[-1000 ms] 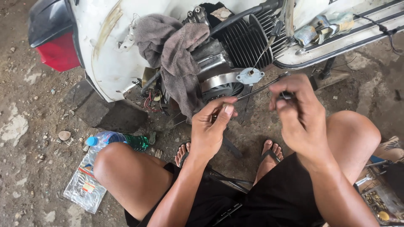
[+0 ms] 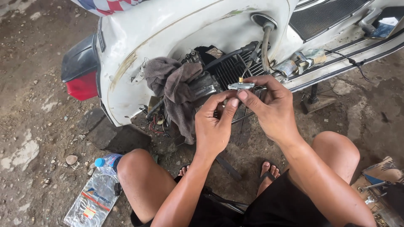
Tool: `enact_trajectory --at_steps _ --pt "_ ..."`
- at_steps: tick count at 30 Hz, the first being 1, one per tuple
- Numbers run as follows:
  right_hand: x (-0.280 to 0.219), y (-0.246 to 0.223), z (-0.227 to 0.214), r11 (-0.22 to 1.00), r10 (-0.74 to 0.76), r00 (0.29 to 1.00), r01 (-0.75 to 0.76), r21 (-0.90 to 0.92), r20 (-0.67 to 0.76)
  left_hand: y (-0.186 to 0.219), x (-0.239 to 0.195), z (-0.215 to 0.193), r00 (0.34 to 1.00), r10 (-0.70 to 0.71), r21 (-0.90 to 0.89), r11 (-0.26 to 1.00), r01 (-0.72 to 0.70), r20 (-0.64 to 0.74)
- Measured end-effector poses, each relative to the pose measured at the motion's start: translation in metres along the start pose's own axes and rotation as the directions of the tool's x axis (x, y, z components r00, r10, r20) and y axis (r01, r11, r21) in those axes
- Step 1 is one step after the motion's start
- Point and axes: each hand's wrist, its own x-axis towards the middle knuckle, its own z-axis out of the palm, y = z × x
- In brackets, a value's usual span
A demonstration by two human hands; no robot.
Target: Cleaning a carburetor slide and needle with a rag and reassembling the spring mechanism.
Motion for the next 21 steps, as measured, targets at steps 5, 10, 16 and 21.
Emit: enact_trajectory --at_steps 5,10,16,21 --pt "0.002 -0.001 0.007 0.998 0.021 0.997 -0.016 0.068 -0.076 -0.008 0.002 0.007 0.999 0.046 0.116 0.992 -0.043 -0.018" --pt "0.004 0.000 0.006 0.993 0.039 0.989 -0.022 0.117 -0.142 -0.012 0.005 0.006 0.996 0.091 0.151 0.985 -0.088 -0.013" --pt "0.003 0.005 0.008 0.997 0.027 0.982 -0.013 0.079 -0.187 0.000 0.002 -0.004 0.983 0.182 0.209 0.963 -0.173 -0.023" --pt "0.001 0.005 0.015 0.997 0.056 0.978 -0.044 0.066 -0.199 0.014 0.004 -0.018 0.967 0.253 0.300 0.924 -0.237 -0.013"
